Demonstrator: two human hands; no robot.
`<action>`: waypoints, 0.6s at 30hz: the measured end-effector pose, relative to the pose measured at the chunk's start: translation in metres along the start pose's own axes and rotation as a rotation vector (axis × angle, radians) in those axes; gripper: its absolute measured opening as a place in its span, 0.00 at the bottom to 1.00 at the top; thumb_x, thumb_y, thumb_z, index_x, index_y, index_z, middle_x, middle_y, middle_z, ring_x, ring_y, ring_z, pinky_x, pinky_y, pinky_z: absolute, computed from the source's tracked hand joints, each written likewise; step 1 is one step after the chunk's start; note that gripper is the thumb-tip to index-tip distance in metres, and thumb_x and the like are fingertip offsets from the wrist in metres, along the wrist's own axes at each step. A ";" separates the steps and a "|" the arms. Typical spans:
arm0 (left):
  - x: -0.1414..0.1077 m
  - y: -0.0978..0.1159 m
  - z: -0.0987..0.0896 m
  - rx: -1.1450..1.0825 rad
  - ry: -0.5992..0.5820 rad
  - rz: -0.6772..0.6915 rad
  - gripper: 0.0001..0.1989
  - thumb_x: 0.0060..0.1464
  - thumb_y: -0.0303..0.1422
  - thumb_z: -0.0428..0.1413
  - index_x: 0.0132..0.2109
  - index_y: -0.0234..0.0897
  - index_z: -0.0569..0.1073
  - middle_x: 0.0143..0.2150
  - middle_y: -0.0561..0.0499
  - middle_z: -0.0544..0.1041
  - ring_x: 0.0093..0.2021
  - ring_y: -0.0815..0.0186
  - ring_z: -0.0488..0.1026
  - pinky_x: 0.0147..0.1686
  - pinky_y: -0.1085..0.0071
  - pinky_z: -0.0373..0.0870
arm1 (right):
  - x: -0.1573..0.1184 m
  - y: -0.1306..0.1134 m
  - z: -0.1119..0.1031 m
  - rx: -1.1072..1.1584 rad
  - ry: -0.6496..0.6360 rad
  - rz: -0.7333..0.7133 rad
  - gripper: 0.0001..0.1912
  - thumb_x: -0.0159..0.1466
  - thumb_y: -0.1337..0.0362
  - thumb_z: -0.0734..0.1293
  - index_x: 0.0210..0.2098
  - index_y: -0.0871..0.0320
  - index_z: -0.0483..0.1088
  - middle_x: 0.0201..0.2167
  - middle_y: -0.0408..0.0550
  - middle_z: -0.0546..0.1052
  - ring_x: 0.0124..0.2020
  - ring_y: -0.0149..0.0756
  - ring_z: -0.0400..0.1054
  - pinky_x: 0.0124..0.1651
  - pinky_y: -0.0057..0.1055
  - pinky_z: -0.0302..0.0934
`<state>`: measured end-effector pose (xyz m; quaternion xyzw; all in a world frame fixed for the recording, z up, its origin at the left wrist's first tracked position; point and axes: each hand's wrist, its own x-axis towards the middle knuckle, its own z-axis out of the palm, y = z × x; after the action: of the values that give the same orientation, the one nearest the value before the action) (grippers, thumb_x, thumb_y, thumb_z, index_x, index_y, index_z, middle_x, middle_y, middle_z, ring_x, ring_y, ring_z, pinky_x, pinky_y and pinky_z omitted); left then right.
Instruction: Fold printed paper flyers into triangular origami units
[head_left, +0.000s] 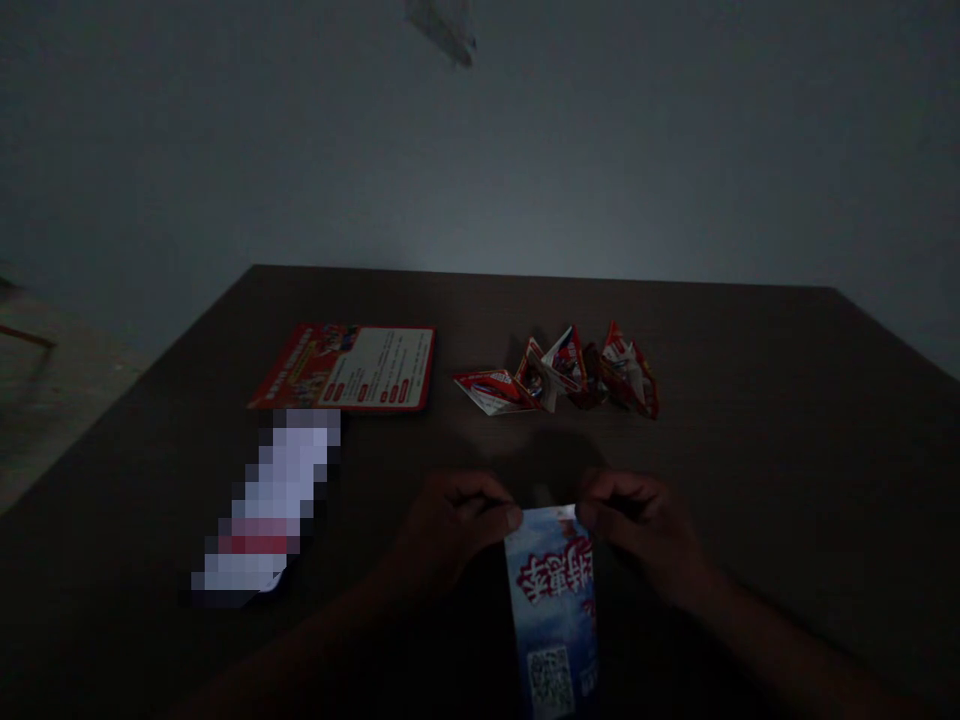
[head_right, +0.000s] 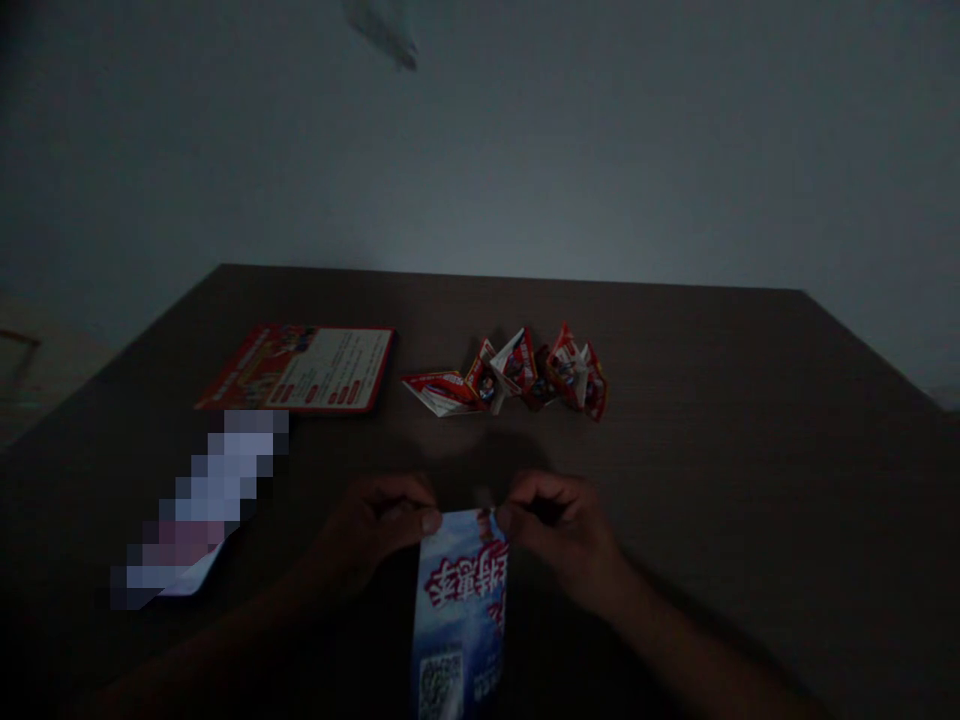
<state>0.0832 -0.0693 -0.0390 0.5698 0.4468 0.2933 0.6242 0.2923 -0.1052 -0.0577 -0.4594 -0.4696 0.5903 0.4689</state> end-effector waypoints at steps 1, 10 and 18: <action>0.001 -0.001 -0.001 -0.034 0.026 -0.004 0.07 0.44 0.31 0.58 0.22 0.33 0.72 0.20 0.56 0.69 0.22 0.73 0.63 0.23 0.77 0.56 | 0.001 0.001 -0.002 0.046 0.015 0.012 0.12 0.56 0.62 0.71 0.20 0.59 0.69 0.20 0.40 0.67 0.23 0.27 0.58 0.26 0.25 0.52; 0.001 -0.007 -0.005 -0.052 0.013 0.071 0.09 0.50 0.36 0.54 0.29 0.34 0.72 0.24 0.54 0.71 0.26 0.69 0.66 0.27 0.75 0.61 | 0.003 -0.003 -0.005 0.054 -0.027 0.057 0.12 0.55 0.61 0.72 0.20 0.60 0.70 0.19 0.40 0.67 0.22 0.26 0.58 0.25 0.24 0.53; -0.004 -0.001 0.005 0.229 -0.125 0.147 0.09 0.53 0.33 0.54 0.30 0.33 0.75 0.27 0.52 0.72 0.28 0.69 0.68 0.29 0.75 0.60 | -0.001 -0.010 0.010 -0.195 -0.131 0.014 0.09 0.59 0.61 0.69 0.25 0.60 0.73 0.22 0.42 0.73 0.24 0.27 0.63 0.29 0.25 0.57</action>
<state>0.0855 -0.0754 -0.0392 0.6856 0.3948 0.2492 0.5586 0.2837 -0.1060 -0.0465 -0.4665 -0.5514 0.5739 0.3861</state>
